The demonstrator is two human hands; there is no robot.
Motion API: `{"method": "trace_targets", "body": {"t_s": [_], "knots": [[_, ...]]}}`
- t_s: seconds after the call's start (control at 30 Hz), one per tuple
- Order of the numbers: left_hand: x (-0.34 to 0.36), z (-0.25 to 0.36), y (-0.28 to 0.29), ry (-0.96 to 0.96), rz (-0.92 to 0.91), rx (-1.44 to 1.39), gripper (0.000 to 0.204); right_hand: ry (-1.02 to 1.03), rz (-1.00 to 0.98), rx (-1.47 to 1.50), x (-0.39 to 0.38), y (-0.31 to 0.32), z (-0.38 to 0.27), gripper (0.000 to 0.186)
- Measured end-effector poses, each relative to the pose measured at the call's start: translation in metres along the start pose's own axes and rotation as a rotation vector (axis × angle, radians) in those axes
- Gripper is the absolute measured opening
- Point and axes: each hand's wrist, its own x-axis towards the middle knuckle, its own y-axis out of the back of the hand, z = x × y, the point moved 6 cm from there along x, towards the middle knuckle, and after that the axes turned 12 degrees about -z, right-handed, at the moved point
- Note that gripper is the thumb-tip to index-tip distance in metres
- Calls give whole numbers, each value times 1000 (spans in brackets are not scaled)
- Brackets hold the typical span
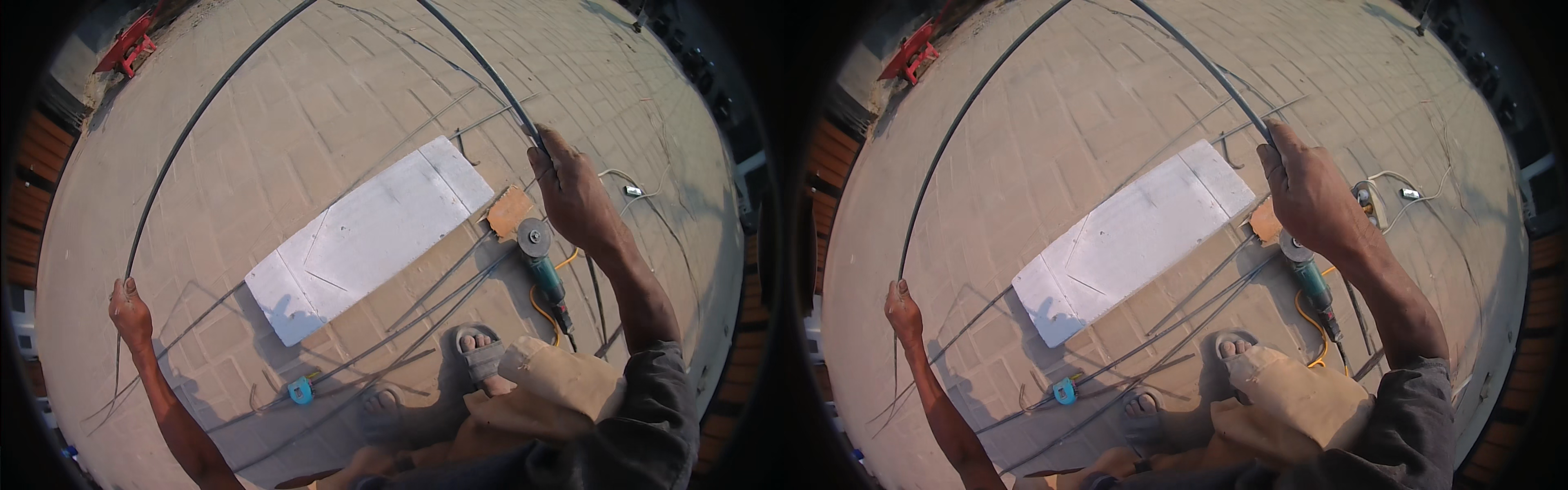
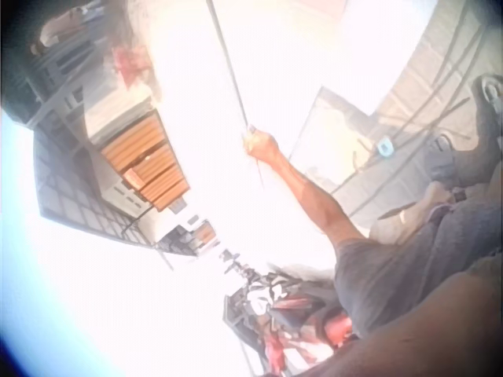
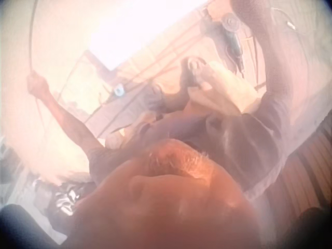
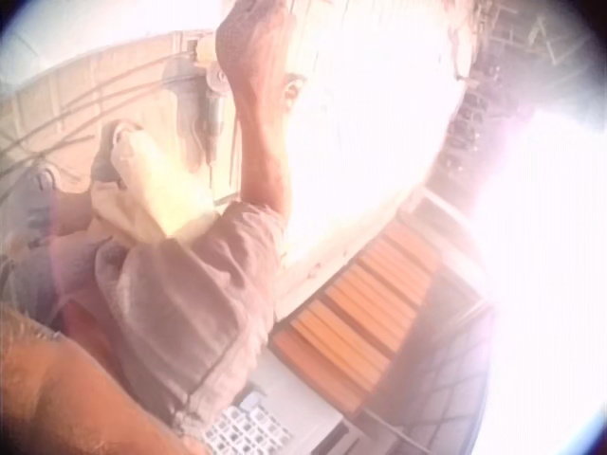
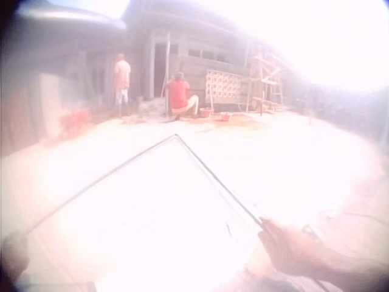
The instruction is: The person uses an angle grinder to cut several metal rods on a tiled outdoor surface. They repeatedly measure the rods against a white rectangular template, mark them, and cut them to size. The person also plugs the grinder into a power strip to ensure it is powered.
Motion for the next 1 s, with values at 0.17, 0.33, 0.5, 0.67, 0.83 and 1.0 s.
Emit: {"method": "trace_targets", "body": {"t_s": [0.17,0.33,0.5,0.67,0.83,1.0], "knots": [[-11,13,-26,93,-366,-130,45,354,370,-704,22,122,105,30],[-120,-7,-116,88,-467,-145,41,270,413,-1212,69,244,123,34],[-140,42,-116,245,-803,-54,32,396,504,-1072,81,179,86,36],[-154,129,-133,-107,-936,-89,32,455,438,-709,91,85,109,30],[-164,133,-142,-212,-971,-92,41,467,324,-371,122,28,69,32],[-144,127,-153,-5,-1350,-250,57,505,197,-351,115,18,68,31]]}}
